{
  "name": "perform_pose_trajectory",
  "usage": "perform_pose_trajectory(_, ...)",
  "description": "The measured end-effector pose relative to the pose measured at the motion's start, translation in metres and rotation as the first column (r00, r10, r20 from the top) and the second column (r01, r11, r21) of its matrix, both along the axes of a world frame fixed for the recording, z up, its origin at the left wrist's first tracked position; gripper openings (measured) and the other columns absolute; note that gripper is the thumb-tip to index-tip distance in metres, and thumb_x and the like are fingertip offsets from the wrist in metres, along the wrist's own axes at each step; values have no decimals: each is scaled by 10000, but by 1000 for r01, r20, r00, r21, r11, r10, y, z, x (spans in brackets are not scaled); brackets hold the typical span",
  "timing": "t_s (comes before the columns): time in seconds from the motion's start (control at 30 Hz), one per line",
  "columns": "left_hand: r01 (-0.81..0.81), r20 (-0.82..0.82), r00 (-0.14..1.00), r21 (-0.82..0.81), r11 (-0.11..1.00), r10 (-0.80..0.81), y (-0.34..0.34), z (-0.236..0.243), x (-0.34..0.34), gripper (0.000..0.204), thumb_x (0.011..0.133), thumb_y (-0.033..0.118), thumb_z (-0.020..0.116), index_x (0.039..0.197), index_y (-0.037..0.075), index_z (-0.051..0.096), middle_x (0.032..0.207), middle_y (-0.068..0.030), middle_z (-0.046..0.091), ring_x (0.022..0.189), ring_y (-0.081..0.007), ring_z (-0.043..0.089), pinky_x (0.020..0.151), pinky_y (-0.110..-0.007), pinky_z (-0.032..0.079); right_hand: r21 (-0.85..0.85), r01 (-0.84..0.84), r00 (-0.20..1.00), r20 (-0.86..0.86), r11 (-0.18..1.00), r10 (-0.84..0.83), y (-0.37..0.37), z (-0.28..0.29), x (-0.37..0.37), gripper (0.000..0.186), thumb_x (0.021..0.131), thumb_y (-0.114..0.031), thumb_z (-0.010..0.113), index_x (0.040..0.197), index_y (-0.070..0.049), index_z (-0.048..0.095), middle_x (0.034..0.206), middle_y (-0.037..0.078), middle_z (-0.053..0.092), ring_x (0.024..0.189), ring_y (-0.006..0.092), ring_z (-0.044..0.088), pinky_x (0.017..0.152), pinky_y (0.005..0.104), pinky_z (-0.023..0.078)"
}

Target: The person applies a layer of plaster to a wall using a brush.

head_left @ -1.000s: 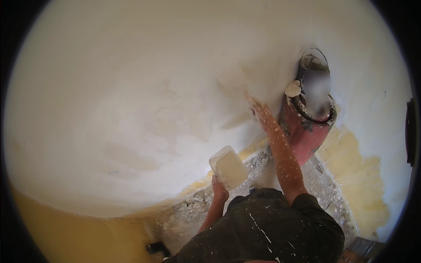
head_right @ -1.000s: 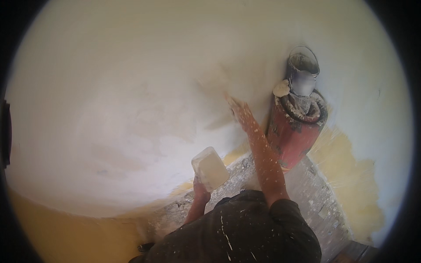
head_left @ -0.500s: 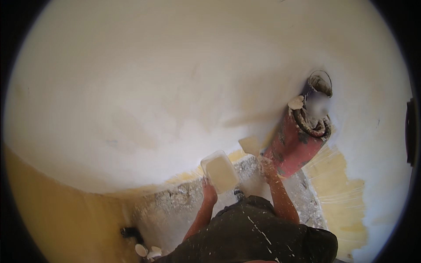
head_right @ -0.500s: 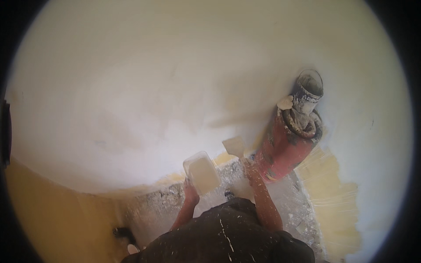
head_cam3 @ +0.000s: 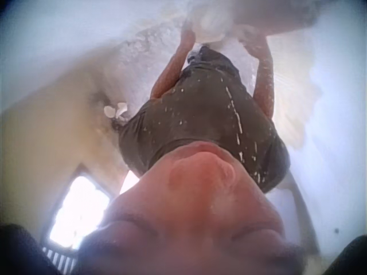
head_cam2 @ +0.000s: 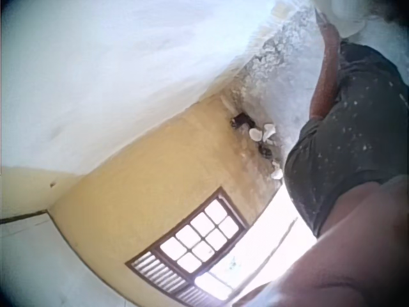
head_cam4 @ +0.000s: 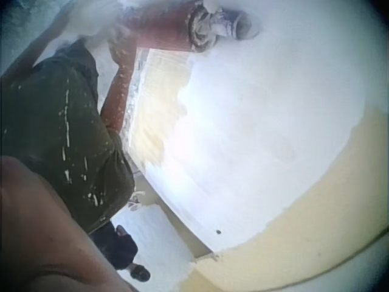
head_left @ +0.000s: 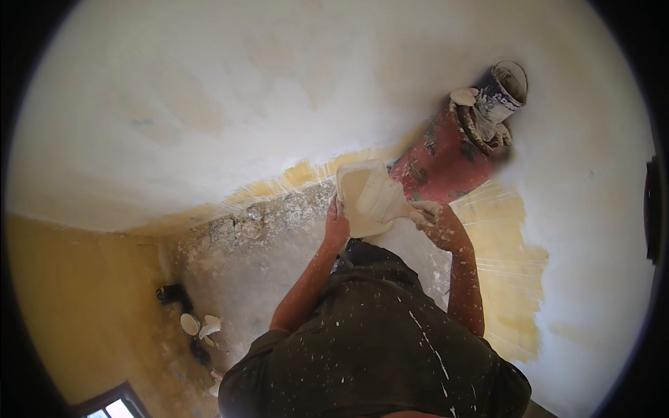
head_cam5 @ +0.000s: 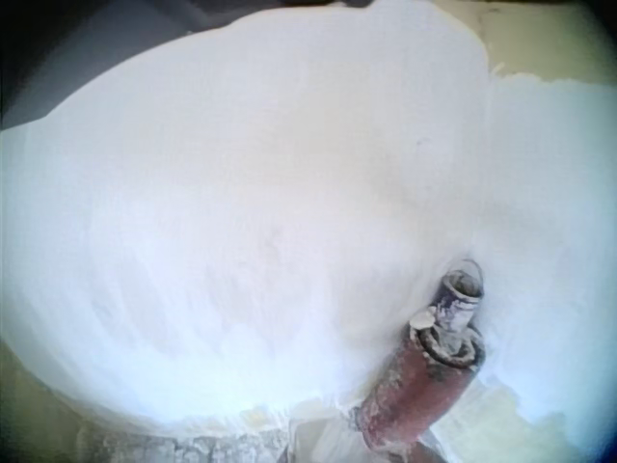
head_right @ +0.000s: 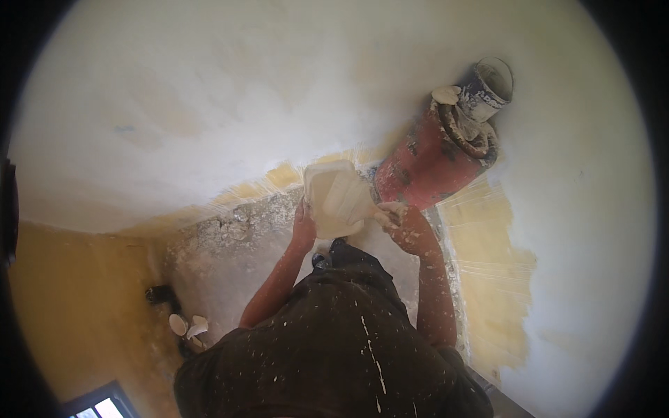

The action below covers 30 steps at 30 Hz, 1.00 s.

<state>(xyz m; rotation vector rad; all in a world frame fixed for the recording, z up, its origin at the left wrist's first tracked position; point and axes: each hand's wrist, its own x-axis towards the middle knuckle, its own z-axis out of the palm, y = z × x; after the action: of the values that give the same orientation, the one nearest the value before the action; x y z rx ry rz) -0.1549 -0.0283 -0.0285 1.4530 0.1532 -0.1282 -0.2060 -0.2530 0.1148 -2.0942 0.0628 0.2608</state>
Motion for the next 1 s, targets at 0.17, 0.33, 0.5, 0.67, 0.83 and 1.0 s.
perform_pose_trajectory(0.17, 22, 10, 1000, 51, 998, -22, -18, -3, -17, 402, 943, 184, 319, 1281, -33, 342, 1251, -170, 428, 1143, -234, 407, 977, -309, 300, -291, -95, 993, 33, 952, 109, -5, -17, -4, 292, 760, -201, 608, 987, -18, 606, 886, 161, 621, 811, 316, 594, 713, 391, 468)
perform_pose_trajectory(0.33, 61, 59, 996, 129, 990, -69, -24, -27, -21, 410, 937, 173, 332, 1295, -26, 323, 1254, -161, 421, 1134, -229, 411, 973, -307, 308, -527, -193, 976, -20, 828, 215, -4, -12, 10, 294, 766, -259, 600, 970, -48, 617, 885, 173, 618, 807, 331, 592, 708, 373, 463)
perform_pose_trajectory(0.5, 32, 94, 994, 233, 972, -55, -47, -48, 3, 421, 931, 162, 344, 1309, -19, 304, 1257, -152, 414, 1124, -224, 415, 969, -305, 315, -392, -202, 979, -56, 898, 196, -42, -11, 49, 292, 752, -254, 599, 944, -34, 618, 881, 177, 613, 811, 340, 586, 717, 378, 463)
perform_pose_trajectory(0.67, -220, -203, 961, -149, 964, 188, -101, -72, 41, 434, 919, 137, 345, 1322, -12, 290, 1268, -152, 401, 1137, -215, 401, 977, -301, 306, -24, -214, 972, 94, 977, 215, -113, -21, 94, 255, 811, -191, 581, 956, 18, 574, 898, 147, 624, 775, 242, 605, 672, 328, 465)
perform_pose_trajectory(0.83, -29, 50, 999, 616, 787, -2, -134, -105, 68, 549, 787, -38, 339, 1325, -57, 234, 1337, -225, 308, 1231, -325, 309, 1050, -337, 210, 511, 29, 984, -165, 859, 65, -157, -67, 120, 257, 847, -152, 550, 1039, 2, 478, 853, 71, 587, 704, 102, 536, 589, 225, 423)
perform_pose_trajectory(1.0, -37, 38, 999, 839, 544, 10, -143, -126, 69, 602, 723, -62, 373, 1307, -88, 228, 1327, -270, 286, 1233, -390, 275, 1059, -378, 200, 709, 113, 987, -162, 697, 5, -160, -138, 160, 198, 860, -148, 518, 1018, -45, 457, 791, 33, 551, 623, 63, 460, 534, 189, 367)
